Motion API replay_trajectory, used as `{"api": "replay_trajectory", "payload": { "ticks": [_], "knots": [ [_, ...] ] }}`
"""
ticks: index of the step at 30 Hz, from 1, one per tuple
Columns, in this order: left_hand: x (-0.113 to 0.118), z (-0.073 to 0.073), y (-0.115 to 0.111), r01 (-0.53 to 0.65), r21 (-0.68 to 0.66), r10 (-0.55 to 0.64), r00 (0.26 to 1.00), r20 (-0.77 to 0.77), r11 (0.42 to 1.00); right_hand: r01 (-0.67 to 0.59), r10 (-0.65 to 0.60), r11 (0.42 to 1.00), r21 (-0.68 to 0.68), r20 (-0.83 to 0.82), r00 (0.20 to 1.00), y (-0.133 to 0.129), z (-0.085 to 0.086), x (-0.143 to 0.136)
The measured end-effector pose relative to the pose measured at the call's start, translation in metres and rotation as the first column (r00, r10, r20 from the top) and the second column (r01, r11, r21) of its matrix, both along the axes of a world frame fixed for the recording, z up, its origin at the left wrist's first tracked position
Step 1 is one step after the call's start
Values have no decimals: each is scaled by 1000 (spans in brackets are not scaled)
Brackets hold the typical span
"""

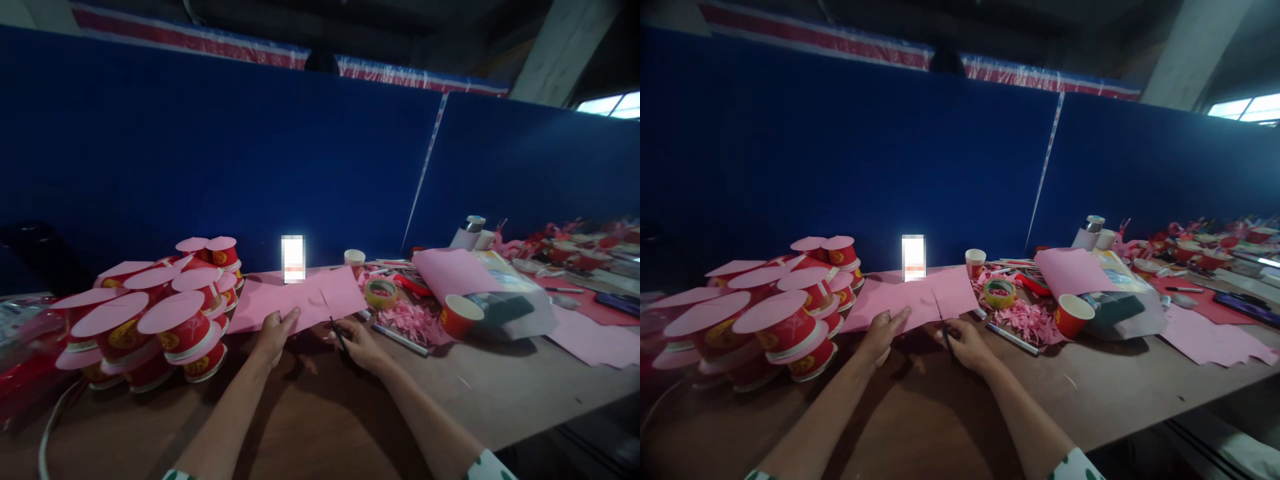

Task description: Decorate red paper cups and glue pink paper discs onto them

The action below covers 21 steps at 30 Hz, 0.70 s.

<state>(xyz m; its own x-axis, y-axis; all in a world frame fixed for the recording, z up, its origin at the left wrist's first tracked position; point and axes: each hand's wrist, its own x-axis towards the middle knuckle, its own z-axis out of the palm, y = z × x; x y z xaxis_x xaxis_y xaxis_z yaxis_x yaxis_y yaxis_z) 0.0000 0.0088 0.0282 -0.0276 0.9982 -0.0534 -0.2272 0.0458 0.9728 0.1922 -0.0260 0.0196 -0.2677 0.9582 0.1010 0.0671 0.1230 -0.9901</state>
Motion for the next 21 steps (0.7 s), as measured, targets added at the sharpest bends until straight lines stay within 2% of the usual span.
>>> {"api": "replay_trajectory", "payload": {
  "ticks": [9,21],
  "knots": [
    [1,2,-2,-15,5,15,1000,6,1000,14,-13,999,49,-15,1000,3,-5,1],
    [1,2,-3,-18,-6,18,1000,-2,1000,-2,4,998,55,-25,1000,-1,5,0]
  ]
}}
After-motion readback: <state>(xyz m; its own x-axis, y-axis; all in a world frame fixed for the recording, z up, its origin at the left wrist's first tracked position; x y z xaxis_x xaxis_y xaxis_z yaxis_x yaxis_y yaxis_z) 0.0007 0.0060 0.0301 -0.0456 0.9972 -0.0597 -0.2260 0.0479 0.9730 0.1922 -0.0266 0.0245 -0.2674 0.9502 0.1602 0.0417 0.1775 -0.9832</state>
